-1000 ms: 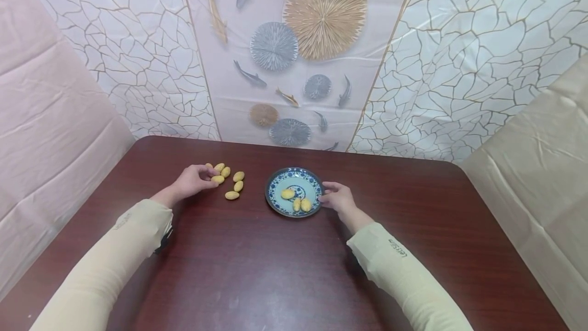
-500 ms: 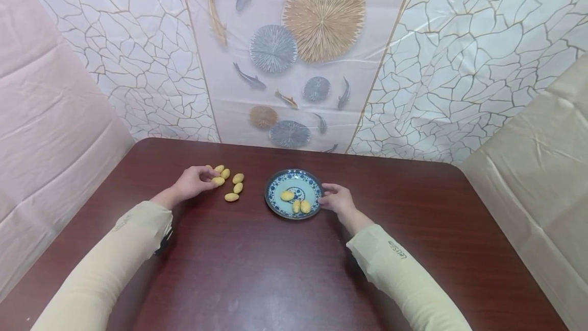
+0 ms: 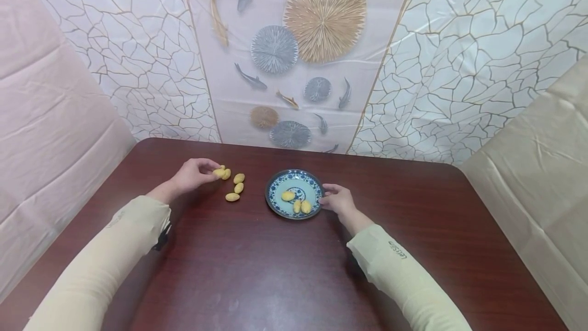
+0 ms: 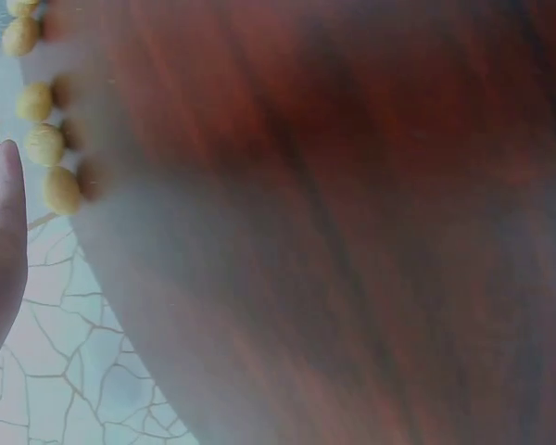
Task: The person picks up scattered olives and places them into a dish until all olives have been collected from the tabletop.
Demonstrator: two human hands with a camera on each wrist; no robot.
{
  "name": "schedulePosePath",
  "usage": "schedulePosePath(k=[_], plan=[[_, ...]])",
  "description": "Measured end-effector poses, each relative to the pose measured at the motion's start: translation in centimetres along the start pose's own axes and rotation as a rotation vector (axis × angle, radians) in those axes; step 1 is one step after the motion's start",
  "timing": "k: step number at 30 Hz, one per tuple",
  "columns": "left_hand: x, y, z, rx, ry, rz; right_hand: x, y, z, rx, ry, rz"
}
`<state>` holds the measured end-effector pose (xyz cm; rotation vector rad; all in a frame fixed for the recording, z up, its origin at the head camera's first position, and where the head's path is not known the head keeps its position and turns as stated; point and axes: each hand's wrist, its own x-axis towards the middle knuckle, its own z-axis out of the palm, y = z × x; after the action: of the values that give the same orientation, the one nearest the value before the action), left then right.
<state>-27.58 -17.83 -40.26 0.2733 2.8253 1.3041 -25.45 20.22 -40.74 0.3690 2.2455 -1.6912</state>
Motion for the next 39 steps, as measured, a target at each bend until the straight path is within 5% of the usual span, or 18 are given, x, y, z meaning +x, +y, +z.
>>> schedulePosePath(k=[15, 39], plan=[[0.6, 3.2, 0.1, -0.063, -0.026, 0.024, 0.1, 0.1, 0.0, 0.014, -0.003, -0.021], [1.4, 7.5, 5.0, -0.157, -0.164, 0.087, 0.3, 0.3, 0.0, 0.013, 0.001, -0.015]])
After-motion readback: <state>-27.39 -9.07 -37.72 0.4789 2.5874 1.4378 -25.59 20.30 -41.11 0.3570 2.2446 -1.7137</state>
